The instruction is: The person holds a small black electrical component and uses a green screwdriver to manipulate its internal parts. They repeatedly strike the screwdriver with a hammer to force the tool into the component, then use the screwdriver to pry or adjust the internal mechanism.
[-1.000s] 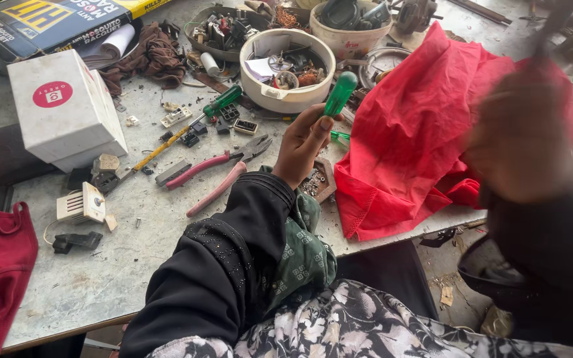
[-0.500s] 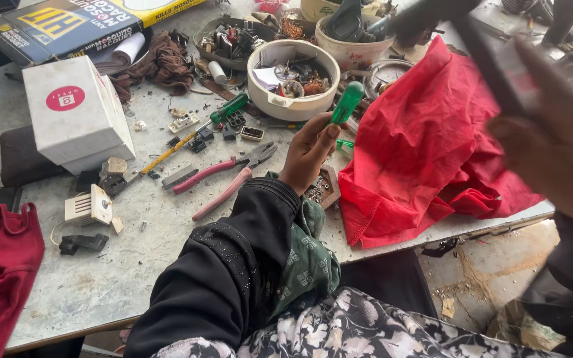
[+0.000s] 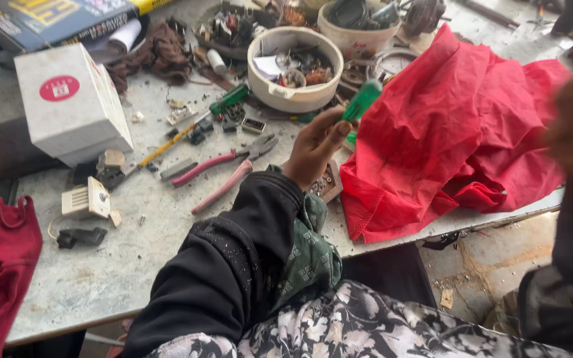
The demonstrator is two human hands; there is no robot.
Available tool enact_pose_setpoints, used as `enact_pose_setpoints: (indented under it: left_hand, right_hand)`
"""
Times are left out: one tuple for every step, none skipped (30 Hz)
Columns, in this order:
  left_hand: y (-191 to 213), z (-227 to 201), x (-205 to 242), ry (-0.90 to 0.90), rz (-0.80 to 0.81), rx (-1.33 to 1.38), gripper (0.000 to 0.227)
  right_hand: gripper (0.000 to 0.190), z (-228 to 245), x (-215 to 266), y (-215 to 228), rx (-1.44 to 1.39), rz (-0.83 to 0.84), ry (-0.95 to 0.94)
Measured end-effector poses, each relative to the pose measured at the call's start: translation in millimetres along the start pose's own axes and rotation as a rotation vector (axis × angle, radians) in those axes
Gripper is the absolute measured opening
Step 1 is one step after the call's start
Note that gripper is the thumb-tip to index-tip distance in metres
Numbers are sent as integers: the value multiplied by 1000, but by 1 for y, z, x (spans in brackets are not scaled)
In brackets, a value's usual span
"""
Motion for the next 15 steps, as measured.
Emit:
enact_pose_setpoints:
  left_hand:
    - [1,-1,1,-24,-5,-25,32]
    - [2,3,2,18,-11,-1,32]
    - [3,5,1,55,-11,23,32]
    - [3,8,1,92,-11,48,32]
    - [2,3,1,40,-3,-3,31]
    - [1,-3,1,-12,5,-52,30]
    - [1,-9,0,-68,14,-105,29]
    - [0,-6,0,-7,3,-65,29]
    - [-1,-3,1,51,-13,-27,30]
    - [1,1,-1,109,-27,12,30]
    - [1,1,0,100,-29,16,30]
    - [2,2,-1,91,-31,19,30]
    - [2,5,2,91,-30,25,30]
    - [2,9,5,104,-37,30,30]
    - [2,12,4,111,-39,33,30]
  right_hand:
    - [39,-5,1,2,-22,-6,-9]
    - [38,-9,1,5,-43,-10,-17]
    - [37,-10,2,7,-64,-18,-19]
    - [37,-11,3,10,-87,-24,-20]
    - [36,-9,5,14,-109,-30,-17]
    - [35,-6,8,17,-128,-34,-13]
    - [34,-2,7,20,-160,-32,-8]
    - [34,4,9,23,-190,-24,1]
    - [34,12,7,25,-211,-9,13]
    - [33,16,6,26,-254,7,14]
    - [33,19,4,29,-293,17,-1]
    - [33,15,3,32,-328,21,-12]
    - [33,7,4,37,-379,15,-40]
    - [33,-3,6,42,-439,6,-71]
    - [33,-14,6,48,-506,-2,-95]
Point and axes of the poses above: each hand's wrist, its own x-axis away from the middle knuckle, its own y-axis out of the back of the hand, z = x × y, the point moved 8 cm from there along -x, towards the middle knuckle, and after that the axes turned 14 degrees about -x, right-handed, at the moved point
